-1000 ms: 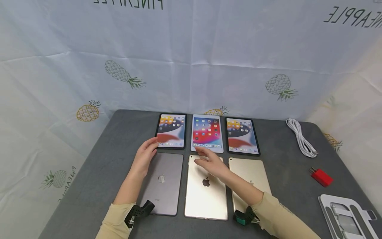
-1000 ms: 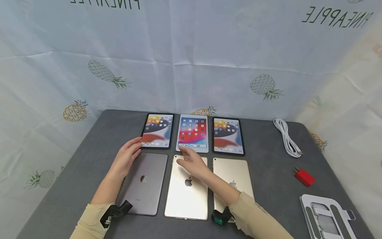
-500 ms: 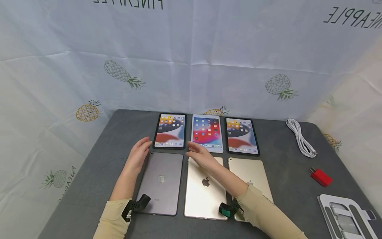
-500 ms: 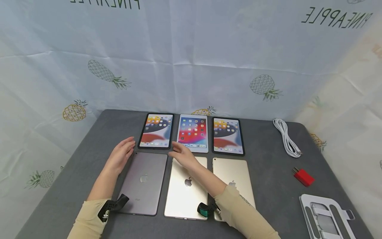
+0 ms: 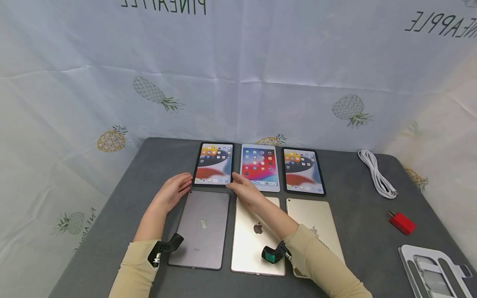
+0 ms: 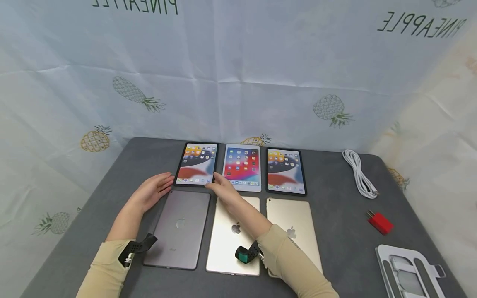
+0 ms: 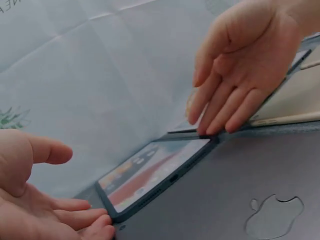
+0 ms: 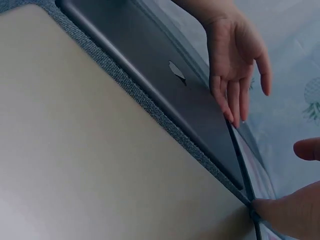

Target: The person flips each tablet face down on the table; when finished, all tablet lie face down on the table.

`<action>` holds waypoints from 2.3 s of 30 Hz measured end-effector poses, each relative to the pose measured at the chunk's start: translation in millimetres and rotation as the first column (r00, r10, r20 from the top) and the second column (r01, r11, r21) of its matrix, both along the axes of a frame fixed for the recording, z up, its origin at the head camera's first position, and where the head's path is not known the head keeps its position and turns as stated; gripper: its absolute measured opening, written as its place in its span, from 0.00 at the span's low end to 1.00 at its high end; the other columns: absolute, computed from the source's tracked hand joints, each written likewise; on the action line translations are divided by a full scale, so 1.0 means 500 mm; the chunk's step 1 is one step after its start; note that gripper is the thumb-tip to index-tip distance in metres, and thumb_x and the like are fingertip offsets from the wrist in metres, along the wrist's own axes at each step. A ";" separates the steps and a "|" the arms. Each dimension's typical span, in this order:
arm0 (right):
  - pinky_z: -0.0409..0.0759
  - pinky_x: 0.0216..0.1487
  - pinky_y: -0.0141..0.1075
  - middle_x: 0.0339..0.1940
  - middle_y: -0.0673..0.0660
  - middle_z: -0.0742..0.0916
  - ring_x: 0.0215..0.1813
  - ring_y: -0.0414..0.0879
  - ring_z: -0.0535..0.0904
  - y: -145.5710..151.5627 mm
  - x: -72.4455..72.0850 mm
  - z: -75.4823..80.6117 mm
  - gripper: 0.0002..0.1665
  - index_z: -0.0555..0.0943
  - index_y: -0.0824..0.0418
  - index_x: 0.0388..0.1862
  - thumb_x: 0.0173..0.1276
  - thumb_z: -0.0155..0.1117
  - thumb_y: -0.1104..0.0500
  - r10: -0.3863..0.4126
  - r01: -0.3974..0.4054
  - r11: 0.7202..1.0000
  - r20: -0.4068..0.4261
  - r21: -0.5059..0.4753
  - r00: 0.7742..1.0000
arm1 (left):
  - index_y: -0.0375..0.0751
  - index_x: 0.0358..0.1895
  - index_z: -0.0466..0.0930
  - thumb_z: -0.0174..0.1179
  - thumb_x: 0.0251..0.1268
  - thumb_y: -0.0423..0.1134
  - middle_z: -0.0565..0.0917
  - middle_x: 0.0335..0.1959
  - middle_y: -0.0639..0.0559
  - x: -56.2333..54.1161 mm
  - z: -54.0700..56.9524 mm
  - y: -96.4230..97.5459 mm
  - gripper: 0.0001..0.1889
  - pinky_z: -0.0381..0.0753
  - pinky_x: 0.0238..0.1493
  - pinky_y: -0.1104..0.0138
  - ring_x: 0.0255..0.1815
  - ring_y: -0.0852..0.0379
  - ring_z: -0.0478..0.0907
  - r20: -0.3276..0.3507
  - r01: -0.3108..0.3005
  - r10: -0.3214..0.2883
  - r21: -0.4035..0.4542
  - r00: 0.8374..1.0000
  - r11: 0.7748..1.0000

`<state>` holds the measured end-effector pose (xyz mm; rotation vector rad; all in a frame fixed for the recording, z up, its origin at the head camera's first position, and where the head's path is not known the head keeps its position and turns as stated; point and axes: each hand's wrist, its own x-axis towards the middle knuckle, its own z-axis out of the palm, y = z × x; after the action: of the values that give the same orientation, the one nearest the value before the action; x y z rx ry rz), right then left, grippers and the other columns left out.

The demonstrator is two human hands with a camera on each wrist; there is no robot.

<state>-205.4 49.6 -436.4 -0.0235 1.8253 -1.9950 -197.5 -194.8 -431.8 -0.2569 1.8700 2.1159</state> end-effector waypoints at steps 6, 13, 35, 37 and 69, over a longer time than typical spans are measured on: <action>0.51 0.75 0.44 0.79 0.63 0.54 0.79 0.54 0.47 -0.001 0.003 0.000 0.45 0.51 0.66 0.78 0.67 0.59 0.64 0.005 -0.004 1.000 0.061 -0.012 0.998 | 0.28 0.76 0.39 0.41 0.79 0.41 0.48 0.76 0.33 -0.011 0.007 -0.009 0.33 0.49 0.75 0.56 0.76 0.43 0.48 0.046 0.022 -0.025 0.058 0.999 0.998; 0.52 0.75 0.44 0.79 0.62 0.54 0.78 0.54 0.50 -0.003 0.003 0.006 0.42 0.51 0.67 0.77 0.69 0.57 0.65 -0.032 0.041 0.996 0.115 -0.074 0.993 | 0.28 0.76 0.41 0.41 0.79 0.42 0.47 0.77 0.33 -0.013 0.010 -0.002 0.32 0.44 0.76 0.56 0.76 0.42 0.46 0.068 0.003 -0.008 0.079 0.998 0.997; 0.51 0.75 0.52 0.79 0.64 0.53 0.78 0.58 0.46 -0.008 -0.004 0.016 0.42 0.51 0.71 0.76 0.65 0.53 0.72 -0.130 0.181 0.944 0.194 -0.275 0.972 | 0.30 0.76 0.44 0.44 0.77 0.41 0.50 0.75 0.35 -0.021 0.019 0.026 0.32 0.55 0.74 0.58 0.73 0.44 0.51 0.125 -0.144 0.136 0.060 0.983 0.988; 0.52 0.75 0.51 0.78 0.65 0.54 0.77 0.59 0.46 -0.006 -0.005 0.015 0.41 0.51 0.71 0.76 0.66 0.53 0.72 -0.129 0.181 0.942 0.193 -0.283 0.973 | 0.31 0.76 0.44 0.44 0.77 0.41 0.50 0.75 0.35 -0.024 0.017 0.027 0.33 0.57 0.73 0.60 0.72 0.46 0.53 0.138 -0.162 0.153 0.061 0.979 0.985; 0.55 0.75 0.44 0.76 0.67 0.59 0.74 0.58 0.55 -0.050 -0.003 0.006 0.36 0.55 0.74 0.74 0.69 0.51 0.69 -0.052 0.100 0.964 0.196 -0.248 0.979 | 0.34 0.66 0.72 0.60 0.67 0.30 0.77 0.61 0.38 -0.013 0.056 0.053 0.24 0.80 0.47 0.75 0.42 0.70 0.81 -0.217 -0.303 0.276 -0.104 0.936 0.947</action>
<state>-207.0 24.9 -433.5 0.1547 1.4636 -2.1943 -204.1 -168.4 -403.7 -0.3860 2.2181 2.2782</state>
